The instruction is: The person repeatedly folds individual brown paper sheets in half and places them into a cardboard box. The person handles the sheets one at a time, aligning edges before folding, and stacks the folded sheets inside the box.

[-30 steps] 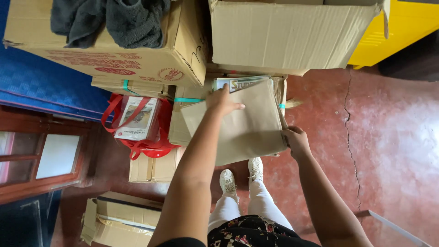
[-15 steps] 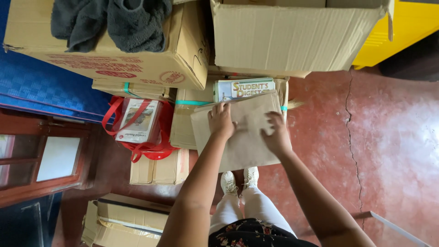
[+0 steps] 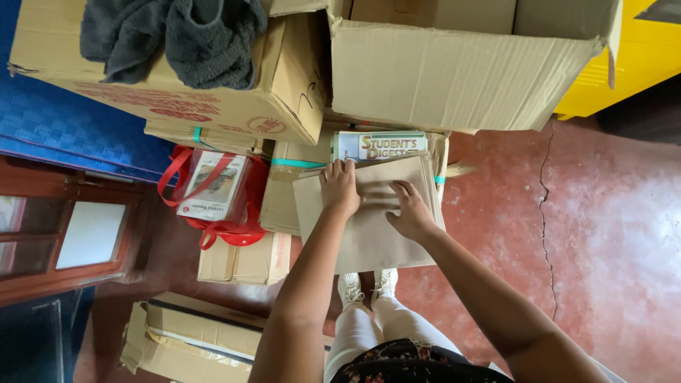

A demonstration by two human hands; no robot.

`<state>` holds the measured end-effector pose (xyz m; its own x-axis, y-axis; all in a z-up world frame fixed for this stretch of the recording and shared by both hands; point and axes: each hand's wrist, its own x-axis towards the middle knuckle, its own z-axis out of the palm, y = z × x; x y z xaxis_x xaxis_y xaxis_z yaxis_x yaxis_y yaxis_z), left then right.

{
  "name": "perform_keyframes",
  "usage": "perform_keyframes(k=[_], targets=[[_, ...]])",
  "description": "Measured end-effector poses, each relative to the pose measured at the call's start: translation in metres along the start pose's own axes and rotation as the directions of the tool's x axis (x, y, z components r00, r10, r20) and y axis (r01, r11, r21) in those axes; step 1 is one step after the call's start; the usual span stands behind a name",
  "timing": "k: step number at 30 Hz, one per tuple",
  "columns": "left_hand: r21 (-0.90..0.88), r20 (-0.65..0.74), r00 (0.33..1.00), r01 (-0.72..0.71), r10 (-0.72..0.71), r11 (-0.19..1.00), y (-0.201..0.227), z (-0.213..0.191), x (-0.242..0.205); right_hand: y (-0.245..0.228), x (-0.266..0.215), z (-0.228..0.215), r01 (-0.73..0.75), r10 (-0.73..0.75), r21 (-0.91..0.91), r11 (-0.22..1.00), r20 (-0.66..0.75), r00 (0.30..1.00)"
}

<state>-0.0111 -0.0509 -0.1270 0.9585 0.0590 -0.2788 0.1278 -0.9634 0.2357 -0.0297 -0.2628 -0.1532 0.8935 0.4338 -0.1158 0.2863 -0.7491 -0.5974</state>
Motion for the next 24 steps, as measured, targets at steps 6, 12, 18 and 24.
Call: perform_keyframes(k=[6,12,18,24], targets=[[0.080,-0.300,0.894,-0.324,0.332,0.943,-0.016,0.093,0.006,-0.060,-0.004,-0.052,0.298,-0.320,-0.121,0.947,-0.283,0.904],[0.044,-0.655,0.687,-0.380,0.314,0.924,0.025,0.038,-0.098,-0.004,-0.016,-0.015,0.408,-0.581,-0.493,0.769,-0.270,0.768],[-0.145,-0.673,0.737,-0.201,0.053,0.969,0.002,0.034,-0.074,0.028,-0.015,0.008,0.360,-0.615,-0.608,0.708,-0.279,0.738],[-0.152,-0.733,0.680,-0.188,0.017,0.970,0.006,0.032,-0.027,0.000,-0.011,-0.024,0.234,-0.452,-0.544,0.806,-0.310,0.836]])
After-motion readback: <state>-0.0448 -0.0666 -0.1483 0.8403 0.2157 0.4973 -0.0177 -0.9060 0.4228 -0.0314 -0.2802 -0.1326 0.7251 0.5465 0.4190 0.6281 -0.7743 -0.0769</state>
